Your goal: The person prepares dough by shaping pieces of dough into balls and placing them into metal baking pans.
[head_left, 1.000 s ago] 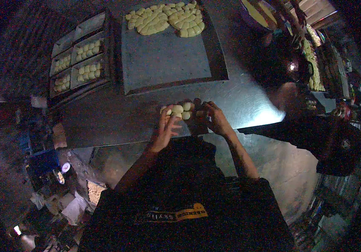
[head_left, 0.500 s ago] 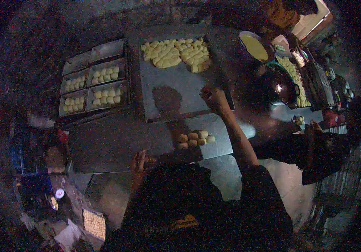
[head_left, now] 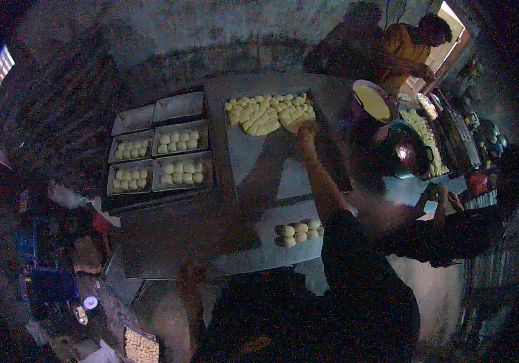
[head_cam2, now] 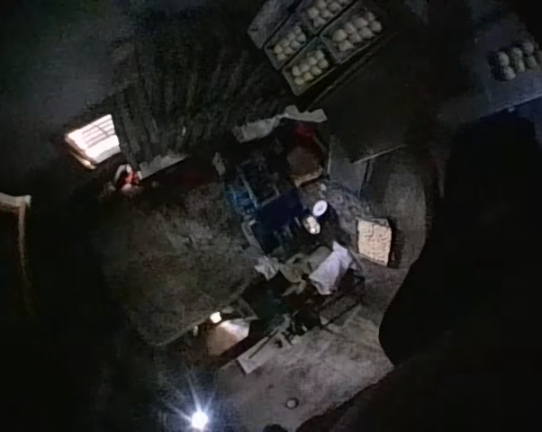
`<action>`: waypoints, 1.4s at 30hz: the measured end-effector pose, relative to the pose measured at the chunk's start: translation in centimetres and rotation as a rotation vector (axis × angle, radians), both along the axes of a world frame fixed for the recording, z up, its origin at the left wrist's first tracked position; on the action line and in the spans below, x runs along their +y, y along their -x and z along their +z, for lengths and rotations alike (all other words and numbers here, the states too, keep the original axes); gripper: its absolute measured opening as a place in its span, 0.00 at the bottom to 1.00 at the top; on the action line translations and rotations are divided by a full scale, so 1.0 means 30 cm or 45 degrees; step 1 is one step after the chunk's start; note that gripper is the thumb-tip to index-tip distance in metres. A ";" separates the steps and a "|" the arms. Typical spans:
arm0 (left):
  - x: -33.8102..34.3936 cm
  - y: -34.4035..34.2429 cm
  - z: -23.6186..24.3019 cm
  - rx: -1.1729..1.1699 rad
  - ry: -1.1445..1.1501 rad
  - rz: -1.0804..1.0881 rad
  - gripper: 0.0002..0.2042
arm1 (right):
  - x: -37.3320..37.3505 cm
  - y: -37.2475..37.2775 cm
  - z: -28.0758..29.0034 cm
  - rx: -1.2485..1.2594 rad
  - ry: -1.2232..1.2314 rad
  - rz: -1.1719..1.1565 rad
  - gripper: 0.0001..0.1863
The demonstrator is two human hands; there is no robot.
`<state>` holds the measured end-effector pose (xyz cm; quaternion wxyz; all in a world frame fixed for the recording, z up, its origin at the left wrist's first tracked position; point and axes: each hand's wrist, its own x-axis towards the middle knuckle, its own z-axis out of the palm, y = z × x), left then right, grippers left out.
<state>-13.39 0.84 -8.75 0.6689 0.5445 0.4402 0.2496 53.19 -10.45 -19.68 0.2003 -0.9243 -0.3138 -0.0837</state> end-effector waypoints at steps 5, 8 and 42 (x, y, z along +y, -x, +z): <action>-0.027 -0.065 -0.003 -0.017 0.092 -0.212 0.19 | -0.147 0.398 0.230 0.284 -0.185 0.175 0.13; -0.076 -0.186 -0.005 -0.046 0.148 -0.493 0.19 | -0.293 0.725 0.337 0.609 -0.438 0.327 0.11; -0.883 -0.986 0.400 -0.845 -0.720 -1.164 0.45 | -1.052 0.998 0.821 1.823 -0.947 0.753 0.14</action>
